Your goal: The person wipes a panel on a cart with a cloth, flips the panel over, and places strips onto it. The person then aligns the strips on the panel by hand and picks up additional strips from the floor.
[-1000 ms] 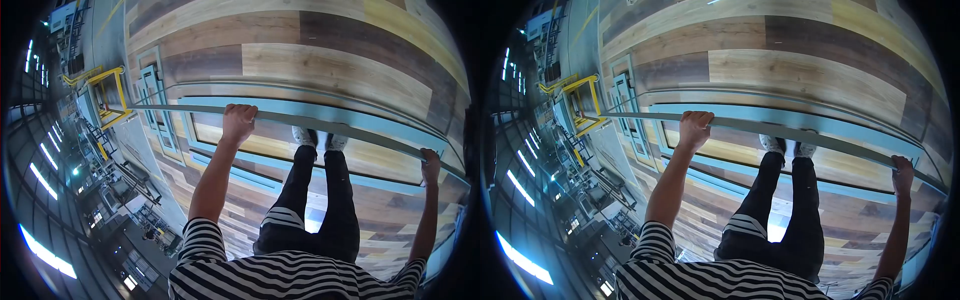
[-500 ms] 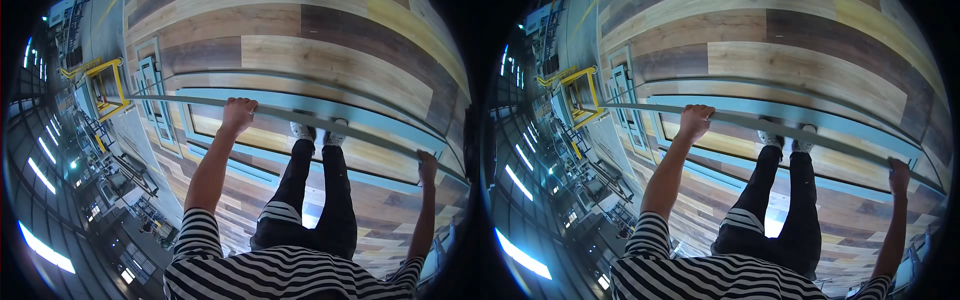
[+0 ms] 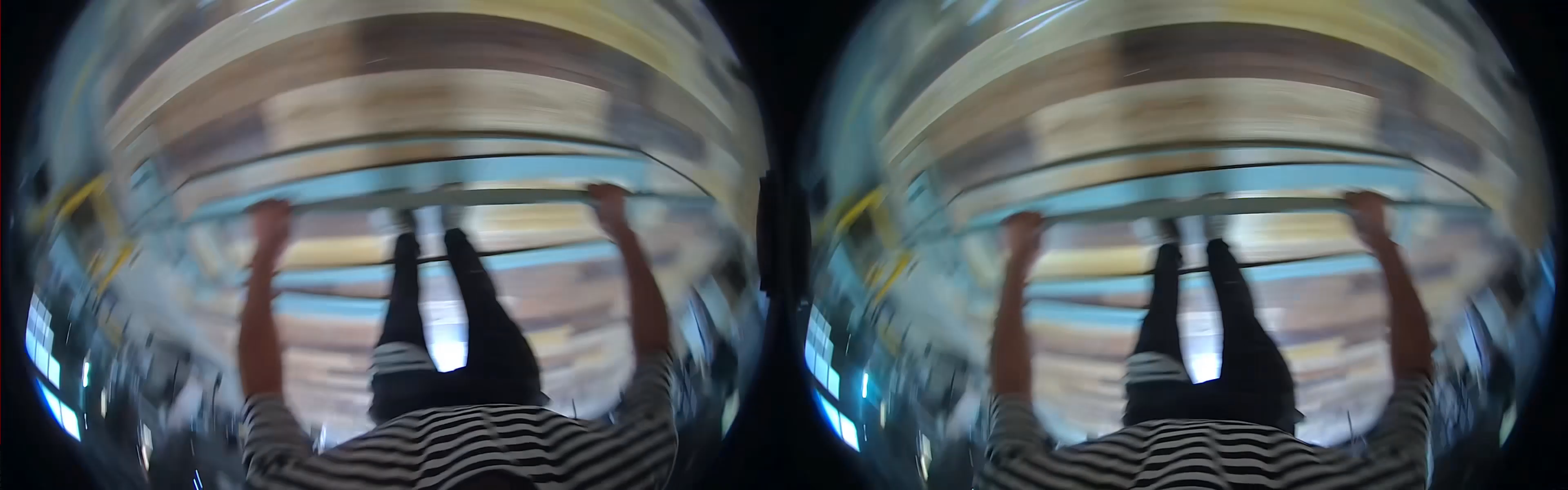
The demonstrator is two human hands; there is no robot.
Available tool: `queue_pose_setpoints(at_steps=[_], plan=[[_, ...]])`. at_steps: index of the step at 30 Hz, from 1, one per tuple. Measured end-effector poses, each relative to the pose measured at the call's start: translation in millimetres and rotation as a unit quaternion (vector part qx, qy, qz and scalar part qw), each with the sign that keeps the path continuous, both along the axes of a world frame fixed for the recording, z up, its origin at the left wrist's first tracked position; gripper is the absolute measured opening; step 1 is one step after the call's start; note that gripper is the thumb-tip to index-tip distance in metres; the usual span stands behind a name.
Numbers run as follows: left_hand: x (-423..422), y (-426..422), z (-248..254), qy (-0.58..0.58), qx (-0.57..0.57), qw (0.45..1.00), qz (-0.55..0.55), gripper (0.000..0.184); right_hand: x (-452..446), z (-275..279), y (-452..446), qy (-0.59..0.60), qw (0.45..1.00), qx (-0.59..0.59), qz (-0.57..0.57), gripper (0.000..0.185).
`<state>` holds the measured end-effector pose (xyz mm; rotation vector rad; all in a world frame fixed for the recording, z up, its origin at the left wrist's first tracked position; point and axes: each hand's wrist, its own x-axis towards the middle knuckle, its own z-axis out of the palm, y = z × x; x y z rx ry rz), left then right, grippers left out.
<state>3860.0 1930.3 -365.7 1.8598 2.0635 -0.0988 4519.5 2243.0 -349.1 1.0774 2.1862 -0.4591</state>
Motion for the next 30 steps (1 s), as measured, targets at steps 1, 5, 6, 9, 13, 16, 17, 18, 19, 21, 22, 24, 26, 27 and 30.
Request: queue_pose_setpoints(at_steps=[1, 5, 6, 9, 13, 16, 17, 18, 19, 21, 22, 24, 26, 27, 30], plan=[[5.9, 5.4, 17.1, 0.038, -0.022, 0.999, -0.026, 0.009, 21.2, -9.5, -7.4, 0.275, 0.951, 0.135, 0.039, 0.017], [55.7, 59.9, 81.2, 0.02, 0.053, 0.998, -0.015, 0.019, -11.4, 97.0, 24.6, 0.109, 0.992, 0.069, 0.011, 0.017], [65.9, 60.4, 74.9, 0.009, 0.053, 0.998, -0.017, 0.019, -18.6, 97.1, 19.5, 0.134, 0.988, 0.075, 0.004, 0.017], [69.0, 66.1, 72.9, 0.013, 0.048, 0.998, -0.043, 0.018, 2.2, 82.1, 16.3, 0.18, 0.978, 0.102, -0.006, 0.019], [83.9, 70.9, 72.9, 0.001, 0.011, 1.0, -0.018, 0.02, 11.1, 69.8, 20.3, 0.105, 0.991, 0.084, 0.006, 0.019], [85.4, 71.7, 69.3, 0.015, 0.036, 0.999, -0.012, 0.02, 12.7, 74.9, 20.7, 0.208, 0.969, 0.129, -0.025, 0.026], [86.4, 68.9, 59.7, 0.006, -0.024, 0.999, -0.023, 0.019, 15.2, 71.0, 18.6, 0.193, 0.974, 0.114, -0.02, 0.027], [84.9, 68.4, 54.9, -0.001, -0.08, 0.996, -0.031, 0.018, 17.4, 70.6, 16.7, 0.196, 0.974, 0.114, -0.021, 0.027], [92.1, 74.7, 61.9, 0.008, -0.039, 0.999, -0.017, 0.015, 17.7, 68.6, 20.4, 0.177, 0.977, 0.114, -0.025, 0.027], [97.2, 82.9, 73.3, 0.009, 0.015, 1.0, -0.001, 0.014, 17.2, 72.9, 25.9, 0.161, 0.98, 0.112, -0.028, 0.02], [96.4, 82.3, 77.6, 0.005, 0.07, 0.997, 0.01, 0.013, 23.0, 66.1, 22.0, 0.163, 0.98, 0.105, -0.031, 0.02], [86.2, 69.6, 66.8, 0.021, -0.045, 0.999, -0.005, 0.013, 27.6, 59.5, 19.2, 0.145, 0.985, 0.093, -0.024, 0.02], [83.5, 74.3, 60.7, 0.002, 0.001, 1.0, -0.014, 0.013, 21.1, 62.0, 23.9, 0.155, 0.982, 0.103, -0.039, 0.02], [86.1, 79.5, 63.9, 0.015, 0.051, 0.999, 0.006, 0.012, 21.1, 63.9, 23.6, 0.185, 0.972, 0.127, -0.063, 0.02], [64.7, 49.8, 13.7, 0.011, -0.057, 0.998, 0.029, 0.006, 81.6, 10.0, 12.5, 0.133, 0.988, 0.079, -0.031, 0.026]])
